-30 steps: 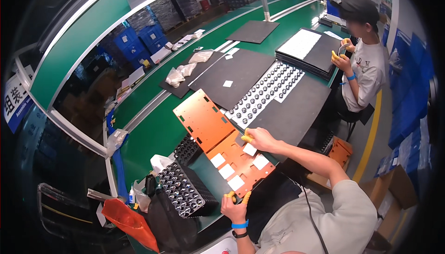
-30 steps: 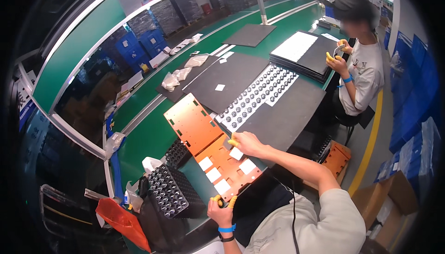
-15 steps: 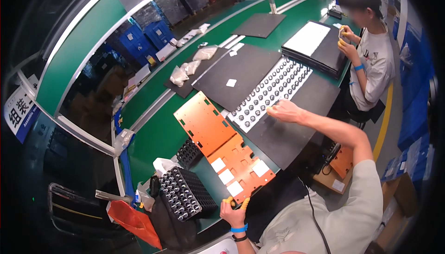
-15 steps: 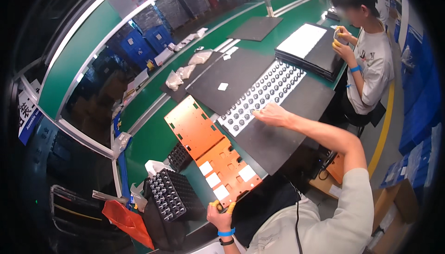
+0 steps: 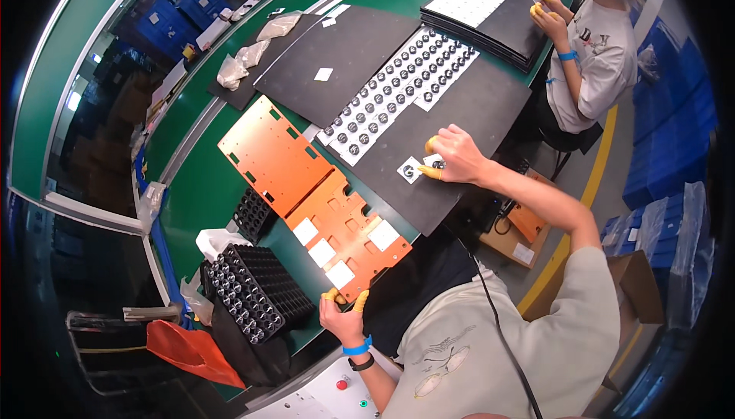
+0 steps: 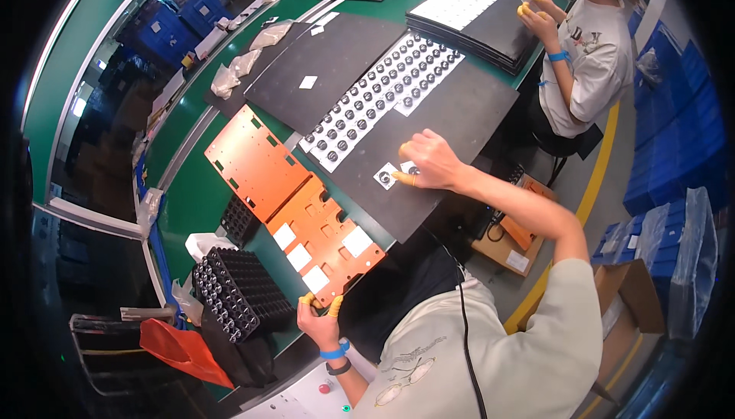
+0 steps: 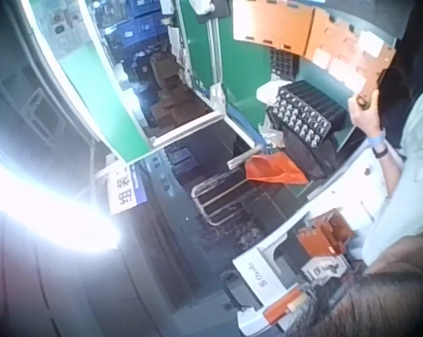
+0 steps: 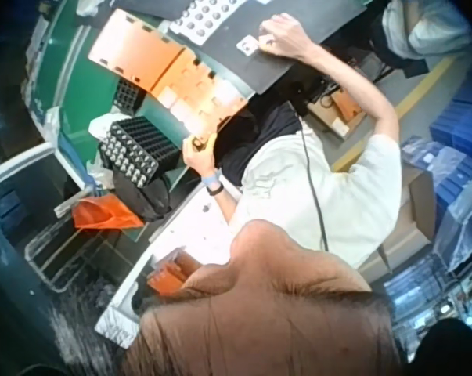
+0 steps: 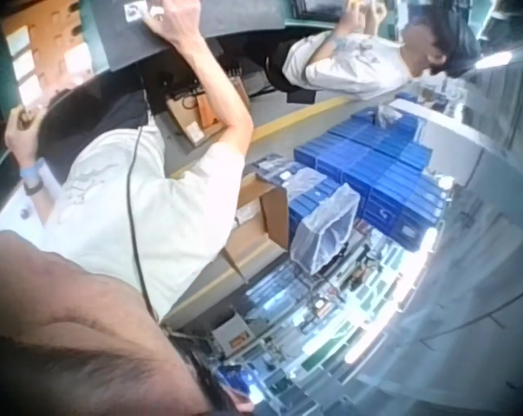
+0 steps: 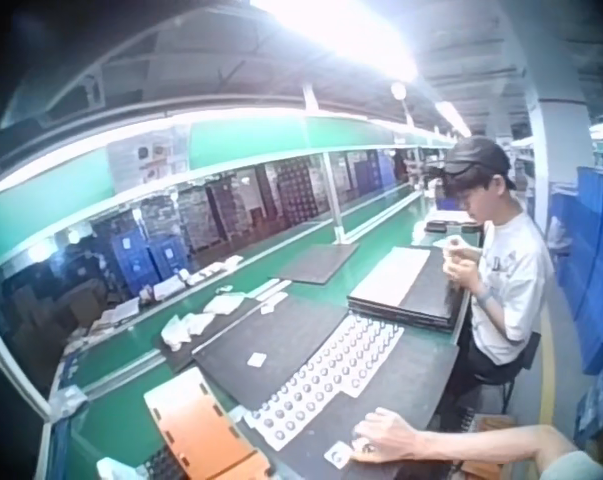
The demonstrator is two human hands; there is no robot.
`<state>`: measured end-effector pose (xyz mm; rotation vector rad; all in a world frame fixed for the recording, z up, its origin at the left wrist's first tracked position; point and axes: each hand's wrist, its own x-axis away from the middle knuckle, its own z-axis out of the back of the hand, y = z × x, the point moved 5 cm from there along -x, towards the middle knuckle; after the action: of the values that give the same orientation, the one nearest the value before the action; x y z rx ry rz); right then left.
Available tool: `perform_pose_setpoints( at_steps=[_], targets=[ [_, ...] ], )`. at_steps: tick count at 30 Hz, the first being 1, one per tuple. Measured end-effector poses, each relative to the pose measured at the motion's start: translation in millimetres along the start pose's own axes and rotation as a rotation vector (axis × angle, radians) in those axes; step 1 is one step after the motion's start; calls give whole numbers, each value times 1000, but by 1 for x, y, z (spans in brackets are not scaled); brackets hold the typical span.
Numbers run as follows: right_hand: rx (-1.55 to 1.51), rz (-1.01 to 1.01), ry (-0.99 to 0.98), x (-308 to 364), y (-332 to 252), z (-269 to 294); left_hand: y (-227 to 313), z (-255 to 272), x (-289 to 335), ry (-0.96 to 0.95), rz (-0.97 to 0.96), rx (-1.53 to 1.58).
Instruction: The person places small white square components onto an orange circuit board using yellow finger cots. They then pick up the board and place it into a white testing machine labeled 'Oushi' before removing it and returning to the workbench to continue placing components.
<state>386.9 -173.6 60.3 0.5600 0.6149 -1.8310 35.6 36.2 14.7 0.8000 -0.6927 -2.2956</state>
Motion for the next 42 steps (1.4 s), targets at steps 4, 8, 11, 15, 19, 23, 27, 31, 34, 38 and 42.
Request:
perform_pose_setpoints(
  at_steps=[4, 8, 11, 15, 19, 23, 27, 31, 34, 38, 42],
  targets=[
    [18, -213, -172, 9, 0, -1, 0, 1, 0, -3, 18, 40],
    [-107, -324, -351, 10, 18, -6, 3, 2, -2, -28, -22, 7],
    [-19, -275, -302, -2, 26, -2, 5, 4, -2, -25, -21, -20],
    [-242, -337, -248, -9, 51, -16, 3, 2, -2, 2, -47, 12],
    [-305, -316, -231, -25, 67, -27, 4, 3, -2, 14, -51, 7],
    [-135, -214, -106, -32, 80, -31, 4, 3, -1, 12, 8, -29],
    [52, -226, -104, -29, 88, -31, 7, 3, -1, 35, -25, -32],
    [142, -263, -28, -37, 84, -29, 8, 5, -1, 24, -16, -29],
    [211, -346, -2, -39, 87, -32, 7, 5, -2, 24, -27, -33],
    [242, -349, 30, -40, 89, -37, 7, 5, -2, 24, -25, -30],
    [244, -344, 34, -43, 90, -38, 8, 5, -2, 15, -27, -34]
  ],
)
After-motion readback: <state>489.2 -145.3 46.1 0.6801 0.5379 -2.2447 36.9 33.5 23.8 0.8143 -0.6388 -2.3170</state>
